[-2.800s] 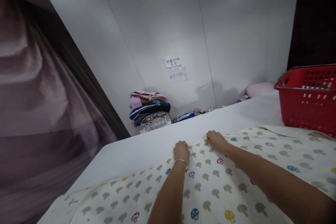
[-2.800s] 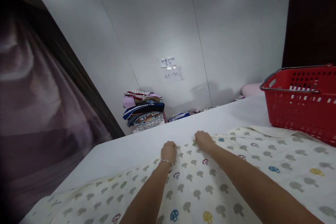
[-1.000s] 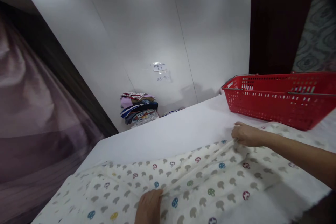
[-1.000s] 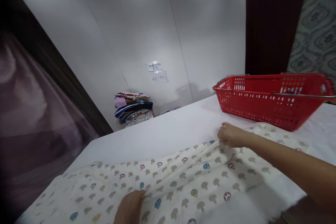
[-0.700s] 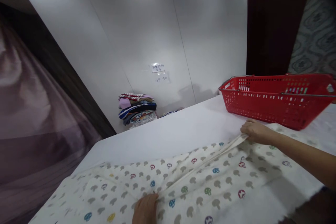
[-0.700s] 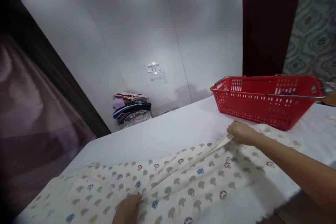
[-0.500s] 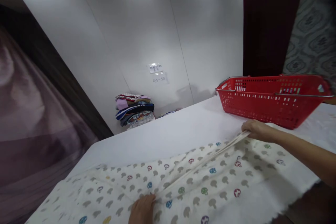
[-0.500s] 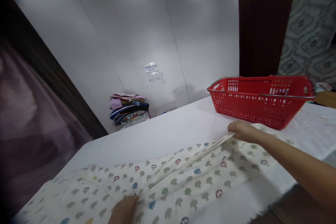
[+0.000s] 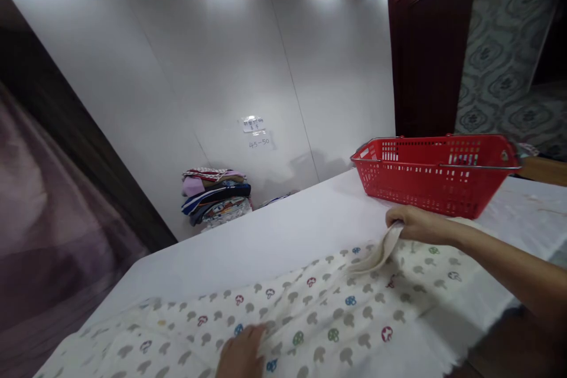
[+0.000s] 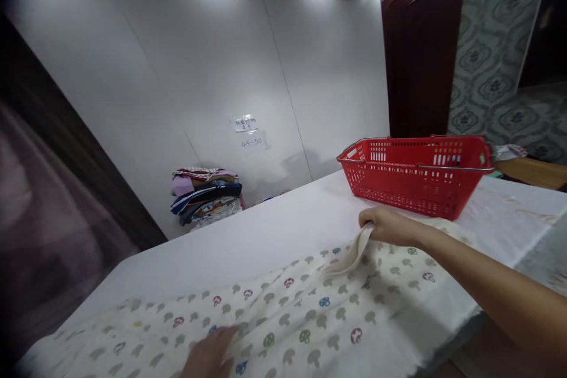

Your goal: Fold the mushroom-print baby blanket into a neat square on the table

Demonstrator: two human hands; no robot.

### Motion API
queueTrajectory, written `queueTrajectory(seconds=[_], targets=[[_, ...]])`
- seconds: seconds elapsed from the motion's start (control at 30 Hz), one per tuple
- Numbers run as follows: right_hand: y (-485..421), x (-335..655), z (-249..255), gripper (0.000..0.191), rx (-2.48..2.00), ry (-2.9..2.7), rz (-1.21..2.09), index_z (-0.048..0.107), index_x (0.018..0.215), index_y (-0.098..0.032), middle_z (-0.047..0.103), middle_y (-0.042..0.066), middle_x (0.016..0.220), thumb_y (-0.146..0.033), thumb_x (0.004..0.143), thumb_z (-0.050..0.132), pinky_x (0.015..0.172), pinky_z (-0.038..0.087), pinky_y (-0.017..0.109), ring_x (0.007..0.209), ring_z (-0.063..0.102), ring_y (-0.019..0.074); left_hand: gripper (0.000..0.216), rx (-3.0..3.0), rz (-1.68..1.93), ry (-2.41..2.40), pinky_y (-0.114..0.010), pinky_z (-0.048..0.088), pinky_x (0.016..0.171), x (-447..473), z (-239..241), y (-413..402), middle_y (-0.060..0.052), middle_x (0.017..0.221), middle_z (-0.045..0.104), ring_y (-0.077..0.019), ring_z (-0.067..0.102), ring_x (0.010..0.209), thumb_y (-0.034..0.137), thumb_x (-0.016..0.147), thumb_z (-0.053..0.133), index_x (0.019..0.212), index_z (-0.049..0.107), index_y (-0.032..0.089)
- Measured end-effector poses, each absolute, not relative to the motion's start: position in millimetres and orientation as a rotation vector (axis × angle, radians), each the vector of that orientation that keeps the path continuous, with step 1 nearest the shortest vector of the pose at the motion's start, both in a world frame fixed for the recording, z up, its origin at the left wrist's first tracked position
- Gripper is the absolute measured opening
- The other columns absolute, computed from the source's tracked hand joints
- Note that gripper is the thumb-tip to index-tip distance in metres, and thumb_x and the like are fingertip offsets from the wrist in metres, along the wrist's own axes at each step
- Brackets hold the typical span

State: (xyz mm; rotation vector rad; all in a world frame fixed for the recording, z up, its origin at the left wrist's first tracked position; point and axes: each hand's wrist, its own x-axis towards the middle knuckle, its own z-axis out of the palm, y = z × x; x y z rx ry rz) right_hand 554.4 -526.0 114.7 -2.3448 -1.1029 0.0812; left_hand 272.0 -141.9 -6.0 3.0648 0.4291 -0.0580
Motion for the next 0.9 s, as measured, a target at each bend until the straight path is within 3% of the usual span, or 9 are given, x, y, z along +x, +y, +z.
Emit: queueTrajectory(seconds=[0.1,0.17,0.27,0.37,0.5,0.63,0.77,0.9], targets=[[-510,538,128,0.010,-2.399,-1.189,0.206,0.057,0.066,-0.020,0.058,-0.001,0.064,-0.017,0.060,0.049,0.054,0.032,0.022,0.061,0.048,0.0131,0.043,2.809,0.163,0.137,-0.040,0.037,0.099,313,28,-212,-0.006,0.129,0.050,-0.0216,0.045,0.118,0.029,0.081,0.045,0.124,0.048,0.025],[-501,529,133,0.012,-2.424,-1.220,0.299,0.059,0.067,-0.019,0.059,-0.001,0.065,-0.017,0.059,0.050,0.052,0.032,0.022,0.060,0.048,0.0129,0.054,2.618,0.377,-0.092,-0.043,0.033,0.102,345,44,-267,-0.007,0.133,0.045,-0.0238,0.039,0.123,0.037,0.078,0.053,0.129,0.041,0.026],[-493,519,134,0.018,-2.436,-1.228,0.410,0.062,0.072,-0.019,0.061,-0.001,0.068,-0.016,0.057,0.052,0.053,0.032,0.022,0.061,0.050,0.0130,0.069,2.327,0.599,-0.281,-0.043,0.031,0.102,390,55,-337,-0.012,0.131,0.044,-0.0275,0.039,0.120,0.034,0.067,0.067,0.128,0.039,0.021],[-494,515,125,0.023,-2.376,-1.133,0.469,0.062,0.076,-0.019,0.062,-0.001,0.072,-0.015,0.055,0.054,0.056,0.035,0.022,0.066,0.052,0.0140,0.053,2.152,0.651,-0.175,-0.036,0.037,0.093,417,53,-373,-0.011,0.121,0.048,-0.0232,0.047,0.109,0.020,0.066,0.064,0.115,0.043,0.019],[-513,518,102,0.034,-1.968,-0.989,0.694,0.059,0.091,-0.019,0.061,-0.001,0.081,-0.018,0.057,0.062,0.064,0.040,0.023,0.074,0.053,0.0137,0.018,2.047,0.581,-0.105,-0.028,0.039,0.077,425,42,-378,-0.004,0.092,0.056,-0.0155,0.051,0.086,0.009,0.072,0.048,0.088,0.050,0.019],[-537,516,74,0.052,-1.599,-0.883,0.875,0.053,0.110,-0.021,0.058,-0.001,0.086,-0.027,0.061,0.069,0.069,0.042,0.025,0.077,0.054,0.0129,0.016,1.911,0.484,0.009,-0.023,0.036,0.062,426,30,-366,0.001,0.073,0.054,-0.0112,0.048,0.066,0.009,0.075,0.041,0.082,0.051,0.019],[-546,504,43,0.040,-1.605,-0.724,0.758,0.061,0.099,-0.018,0.059,0.001,0.082,-0.043,0.068,0.065,0.061,0.039,0.023,0.070,0.052,0.0131,0.012,1.849,0.446,0.161,-0.021,0.034,0.057,429,18,-358,0.004,0.064,0.050,-0.0101,0.045,0.059,0.013,0.074,0.045,0.082,0.051,0.019],[-538,488,23,0.036,-1.664,-0.703,0.618,0.064,0.092,-0.020,0.061,0.001,0.087,-0.051,0.074,0.056,0.070,0.040,0.026,0.079,0.053,0.0166,0.016,1.860,0.456,0.172,-0.022,0.037,0.059,428,13,-359,0.002,0.072,0.053,-0.0103,0.048,0.062,0.012,0.074,0.044,0.086,0.051,0.019]])
